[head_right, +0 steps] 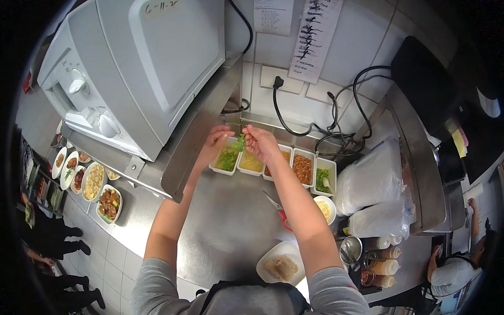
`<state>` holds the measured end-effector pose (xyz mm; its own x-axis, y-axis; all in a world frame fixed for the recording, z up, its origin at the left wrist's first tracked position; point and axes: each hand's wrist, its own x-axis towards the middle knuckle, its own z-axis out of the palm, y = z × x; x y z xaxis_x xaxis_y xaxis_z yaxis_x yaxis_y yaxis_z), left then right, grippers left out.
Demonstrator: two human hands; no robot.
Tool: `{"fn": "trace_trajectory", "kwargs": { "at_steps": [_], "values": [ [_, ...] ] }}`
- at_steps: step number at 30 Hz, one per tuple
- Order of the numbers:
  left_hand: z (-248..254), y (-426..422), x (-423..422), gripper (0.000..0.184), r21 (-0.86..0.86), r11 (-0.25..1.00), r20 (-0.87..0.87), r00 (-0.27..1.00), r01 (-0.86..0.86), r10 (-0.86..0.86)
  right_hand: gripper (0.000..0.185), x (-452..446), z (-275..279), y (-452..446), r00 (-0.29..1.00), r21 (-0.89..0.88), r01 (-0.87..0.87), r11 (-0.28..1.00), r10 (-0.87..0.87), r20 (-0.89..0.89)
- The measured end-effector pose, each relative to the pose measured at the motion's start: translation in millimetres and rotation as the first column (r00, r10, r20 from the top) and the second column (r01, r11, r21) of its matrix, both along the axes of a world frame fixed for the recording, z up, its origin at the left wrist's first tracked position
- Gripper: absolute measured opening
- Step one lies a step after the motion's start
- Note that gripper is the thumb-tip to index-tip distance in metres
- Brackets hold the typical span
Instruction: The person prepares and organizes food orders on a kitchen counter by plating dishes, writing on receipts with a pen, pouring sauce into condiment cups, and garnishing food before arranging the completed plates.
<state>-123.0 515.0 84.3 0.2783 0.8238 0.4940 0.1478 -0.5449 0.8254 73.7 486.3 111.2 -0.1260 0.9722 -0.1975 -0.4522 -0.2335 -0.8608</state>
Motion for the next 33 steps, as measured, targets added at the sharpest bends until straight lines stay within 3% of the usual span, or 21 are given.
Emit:
{"fn": "trace_trajectory", "kwargs": {
  "at_steps": [2,5,6,8,12,14,18,20,21,23,25,26,28,32,33],
  "values": [
    [8,7,1,0.018,-0.181,0.946,0.049,0.963,0.268,-0.263,0.022,-9,1,-2,0.999,0.019,-0.040,0.999,0.040,0.008],
    [13,1,-2,0.017,-0.309,0.917,0.008,0.965,0.251,-0.262,0.023,-18,5,-3,0.999,0.012,-0.025,1.000,0.024,0.030],
    [16,-2,-3,0.017,-0.307,0.918,0.006,0.965,0.252,-0.263,0.023,-18,4,-3,0.998,0.018,-0.040,0.999,0.039,0.041],
    [22,-8,-6,0.021,-0.144,0.979,0.038,0.990,0.141,-0.137,0.024,-20,1,-3,0.997,0.023,-0.056,0.998,0.055,0.054],
    [39,-20,-5,0.027,-0.268,0.960,0.100,0.994,0.077,-0.051,0.020,-30,-1,-3,0.994,0.050,-0.061,0.997,0.056,0.099],
    [38,-18,-6,0.031,-0.171,0.984,-0.043,0.998,0.039,-0.047,0.020,-33,-1,-3,0.990,0.053,-0.025,0.998,0.017,0.143],
    [36,-12,-7,0.030,-0.183,0.981,-0.212,0.977,-0.055,0.015,0.019,-41,1,-1,0.948,0.167,-0.012,0.986,-0.042,0.315],
    [25,-9,-10,0.023,-0.105,0.994,-0.047,0.999,-0.002,-0.003,0.019,-41,-1,-1,0.926,0.229,0.019,0.973,-0.103,0.363],
    [20,-6,-10,0.023,-0.109,0.994,-0.047,0.999,0.000,-0.006,0.020,-40,-2,0,0.895,0.308,0.001,0.951,-0.138,0.424],
    [17,-2,-8,0.012,-0.087,0.992,-0.213,0.974,-0.093,0.073,0.020,-38,-8,3,0.860,0.379,-0.021,0.925,-0.176,0.478],
    [11,-2,-6,0.010,-0.088,0.994,-0.177,0.983,-0.066,0.050,0.013,-39,-9,3,0.607,0.620,-0.212,0.756,-0.395,0.689],
    [7,-1,-5,0.010,-0.085,0.996,-0.139,0.990,-0.043,0.031,0.013,-39,-7,2,0.607,0.619,-0.211,0.757,-0.395,0.690],
    [4,1,-4,0.011,-0.016,0.999,-0.214,0.976,-0.037,0.033,0.010,-39,-4,0,0.229,0.621,-0.426,0.658,-0.585,0.778],
    [7,-10,-6,0.014,0.175,0.984,-0.325,0.942,-0.025,0.081,0.006,-40,-5,-2,0.246,0.632,-0.470,0.616,-0.596,0.764],
    [5,-8,-9,0.014,0.175,0.984,-0.325,0.942,-0.025,0.082,0.008,-39,-5,-3,0.333,0.616,-0.451,0.646,-0.518,0.788]
  ]
}}
